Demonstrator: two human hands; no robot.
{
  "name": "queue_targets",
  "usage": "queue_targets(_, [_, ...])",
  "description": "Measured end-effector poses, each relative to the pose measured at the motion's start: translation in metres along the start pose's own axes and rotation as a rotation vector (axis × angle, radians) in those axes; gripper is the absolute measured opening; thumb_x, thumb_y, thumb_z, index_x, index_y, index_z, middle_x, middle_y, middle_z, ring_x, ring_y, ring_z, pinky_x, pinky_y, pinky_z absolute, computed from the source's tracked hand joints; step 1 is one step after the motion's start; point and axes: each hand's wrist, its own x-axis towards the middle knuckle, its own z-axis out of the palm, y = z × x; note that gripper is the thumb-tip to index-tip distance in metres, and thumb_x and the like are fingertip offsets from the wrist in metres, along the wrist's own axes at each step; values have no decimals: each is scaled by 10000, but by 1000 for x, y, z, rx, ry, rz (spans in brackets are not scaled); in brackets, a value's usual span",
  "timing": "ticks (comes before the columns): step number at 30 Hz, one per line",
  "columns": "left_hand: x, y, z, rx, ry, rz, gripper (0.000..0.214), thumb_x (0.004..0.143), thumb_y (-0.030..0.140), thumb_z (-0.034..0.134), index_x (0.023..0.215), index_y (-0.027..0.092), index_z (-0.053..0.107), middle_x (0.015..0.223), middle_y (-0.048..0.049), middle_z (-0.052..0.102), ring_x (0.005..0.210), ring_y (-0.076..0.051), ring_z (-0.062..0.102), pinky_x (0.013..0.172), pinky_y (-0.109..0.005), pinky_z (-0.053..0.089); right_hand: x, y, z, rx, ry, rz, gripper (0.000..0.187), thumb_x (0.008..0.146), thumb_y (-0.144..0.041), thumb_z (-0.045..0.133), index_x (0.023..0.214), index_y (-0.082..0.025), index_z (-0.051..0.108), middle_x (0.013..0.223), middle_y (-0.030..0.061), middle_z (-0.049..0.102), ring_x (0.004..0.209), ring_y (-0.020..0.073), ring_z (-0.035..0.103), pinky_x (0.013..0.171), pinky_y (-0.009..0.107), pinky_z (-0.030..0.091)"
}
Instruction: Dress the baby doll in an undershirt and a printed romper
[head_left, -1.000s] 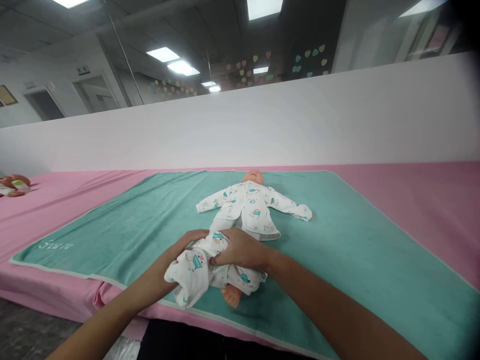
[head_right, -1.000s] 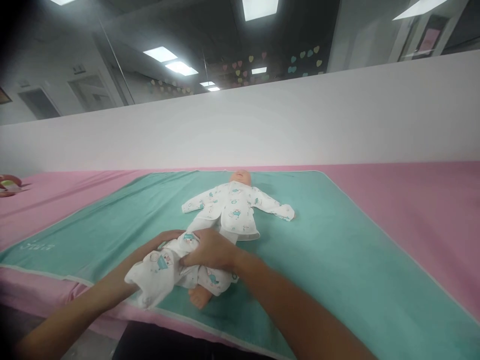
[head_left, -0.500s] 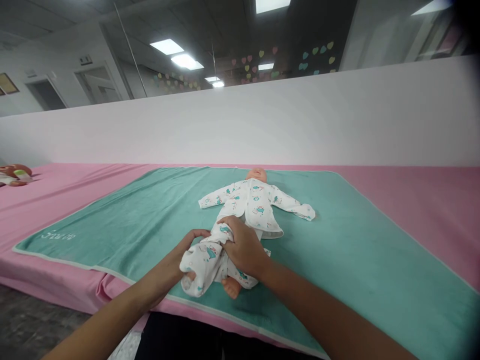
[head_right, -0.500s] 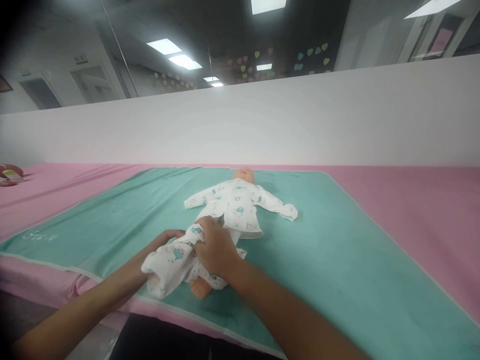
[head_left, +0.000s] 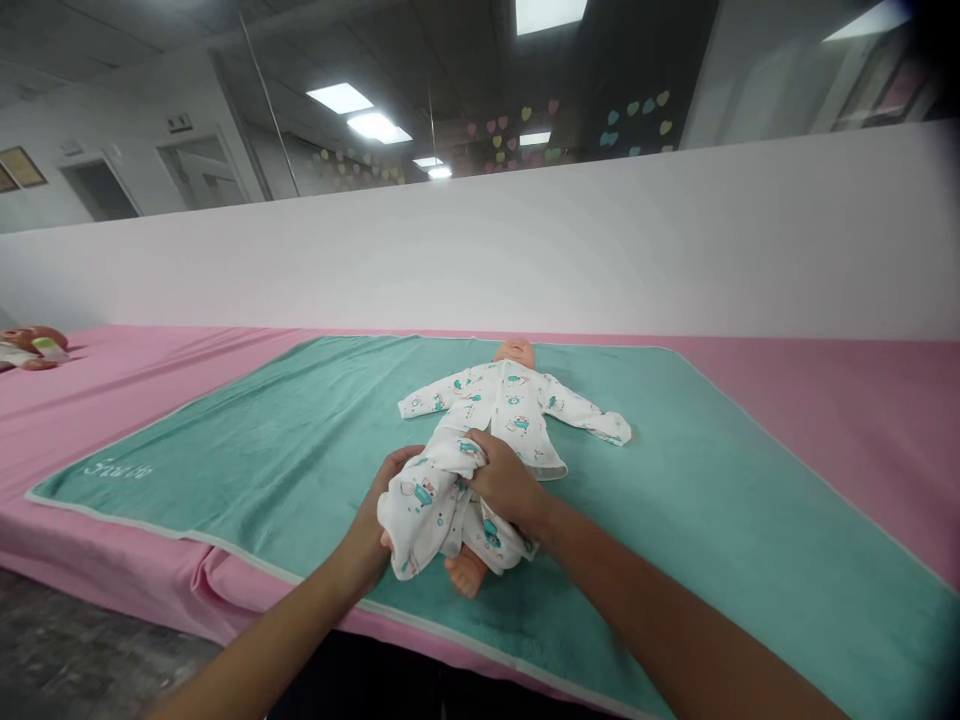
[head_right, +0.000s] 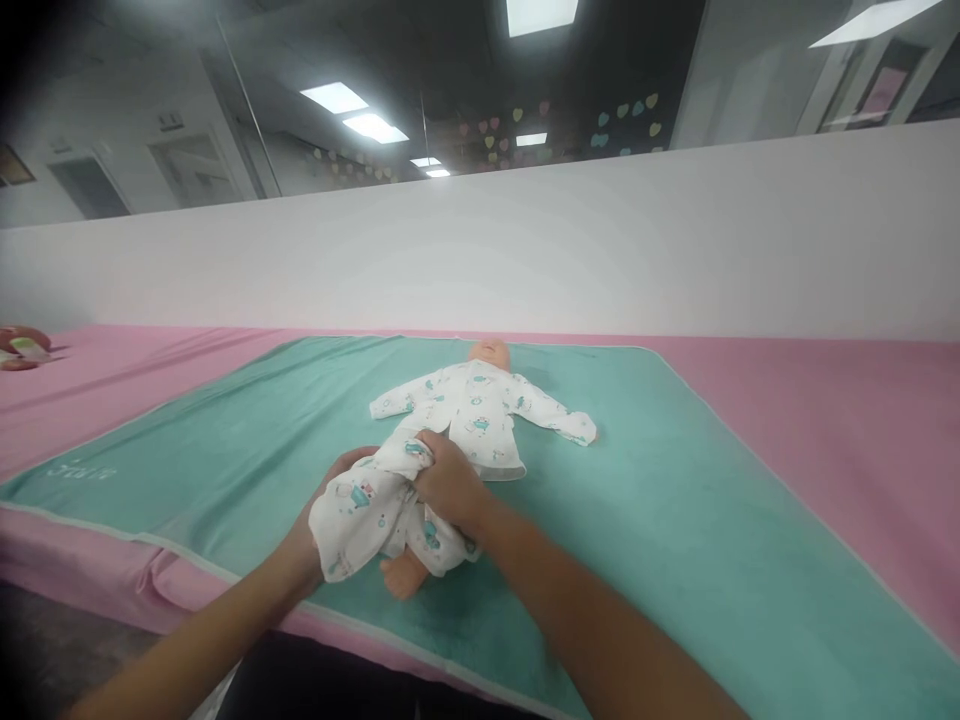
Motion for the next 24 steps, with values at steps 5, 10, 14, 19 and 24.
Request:
queue_targets(5, [-1, 22, 1, 402, -71, 87, 591, 653, 258, 594, 1211, 227, 399, 913, -17, 624, 837, -211, 600, 720, -322, 491, -6, -14, -4, -15, -216, 68, 375, 668, -337, 665, 946, -192, 460, 879, 3, 516, 790, 155, 475, 634, 261, 388])
queue_targets(10, [3, 49, 6, 753, -77, 117, 475, 682, 273, 535, 1147, 205, 468, 970, -34, 617, 897, -231, 586, 781, -346, 466, -12, -25, -2, -106, -245, 100, 722, 490, -521, 767, 1017, -208, 386, 987, 33, 494, 862, 189, 485, 632, 272, 404])
queue_targets(14, [3, 61, 14, 744, -133, 5, 439, 704, 223, 468, 1141, 186, 481, 988, -45, 617, 898, -220, 588, 770, -326, 468, -13, -21, 3, -214, -242, 116, 685, 521, -592, 716, 983, -220, 373, 899, 14, 515, 803, 190, 500, 585, 276, 383])
queue_targets(19, [0, 69, 13, 590, -192, -148, 518, 682, 211, 507, 1199, 218, 471, 989, -43, 620, 847, -223, 603, 663, -304, 492, -11, -14, 3, -211, -233, 61, 514, 631, -412, 680, 1001, -225, 377, 878, -2, 530, 763, 165, 506, 565, 262, 372])
queue_targets(24, [-7, 69, -6, 203, -369, -286, 712, 639, 124, 589, 1302, 273, 378, 1072, -48, 601, 966, -241, 579, 744, -321, 500, -10, -11, 1, -232, -287, -6, 378, 656, -279, 621, 957, -215, 402, 803, -20, 506, 701, 138, 482, 534, 242, 343])
